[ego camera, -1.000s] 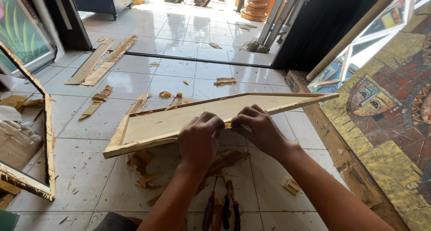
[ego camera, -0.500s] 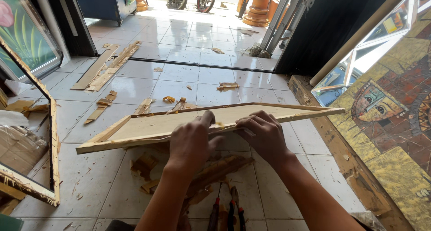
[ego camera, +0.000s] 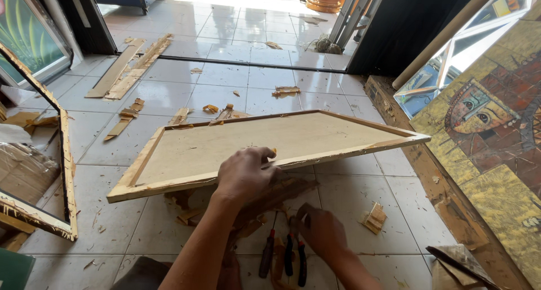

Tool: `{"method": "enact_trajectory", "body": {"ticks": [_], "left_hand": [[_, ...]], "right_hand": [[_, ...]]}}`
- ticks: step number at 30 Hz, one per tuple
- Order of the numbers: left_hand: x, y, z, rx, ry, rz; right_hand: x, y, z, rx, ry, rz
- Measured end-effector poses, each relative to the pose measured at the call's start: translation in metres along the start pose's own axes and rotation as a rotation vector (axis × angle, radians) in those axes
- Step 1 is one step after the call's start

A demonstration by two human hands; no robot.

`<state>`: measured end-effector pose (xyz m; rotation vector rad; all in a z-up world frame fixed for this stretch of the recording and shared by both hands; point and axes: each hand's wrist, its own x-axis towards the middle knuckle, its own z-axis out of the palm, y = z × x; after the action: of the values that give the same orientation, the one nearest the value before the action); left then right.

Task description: The person uses pliers to pull nails out of the edge of a wooden frame lying on the floor. The person repeatedly grips and extracts nails along the frame's perimeter, leaving the removed nails and wood debris on the floor.

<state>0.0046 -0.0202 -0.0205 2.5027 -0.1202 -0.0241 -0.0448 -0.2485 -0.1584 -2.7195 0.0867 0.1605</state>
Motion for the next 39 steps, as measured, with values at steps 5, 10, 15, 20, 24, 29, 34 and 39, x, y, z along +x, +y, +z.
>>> {"method": "enact_trajectory", "body": {"ticks": [5, 10, 15, 20, 24, 29, 34, 39], "left_hand": [[0.015, -0.001, 0.048, 0.063, 0.103, 0.134], [0.034, -0.019, 0.085, 0.218, 0.413, 0.322], [0.034, -0.024, 0.089, 0.203, 0.338, 0.300], [0.024, -0.024, 0.084, 0.121, 0.132, 0.240], [0.023, -0.025, 0.087, 0.104, 0.112, 0.215], [0.028, -0.029, 0.093, 0.119, 0.142, 0.198], [0.038, -0.037, 0.091, 0.183, 0.243, 0.258], [0.040, -0.032, 0.070, 0.422, 0.576, 0.438]], "right_hand": [[-0.004, 0.009, 0.049, -0.207, -0.336, 0.063], [-0.001, 0.010, 0.066, -0.342, -0.401, 0.031], [0.010, 0.040, 0.080, -0.108, -0.329, 0.196], [0.023, 0.089, 0.089, 0.394, -0.170, 0.199], [0.024, 0.096, 0.095, 0.696, -0.109, 0.410], [0.013, 0.081, 0.066, 0.904, -0.190, 0.525], [-0.011, 0.021, -0.011, 1.176, -0.260, 0.361], [-0.012, 0.006, -0.050, 1.437, -0.233, -0.119]]}}
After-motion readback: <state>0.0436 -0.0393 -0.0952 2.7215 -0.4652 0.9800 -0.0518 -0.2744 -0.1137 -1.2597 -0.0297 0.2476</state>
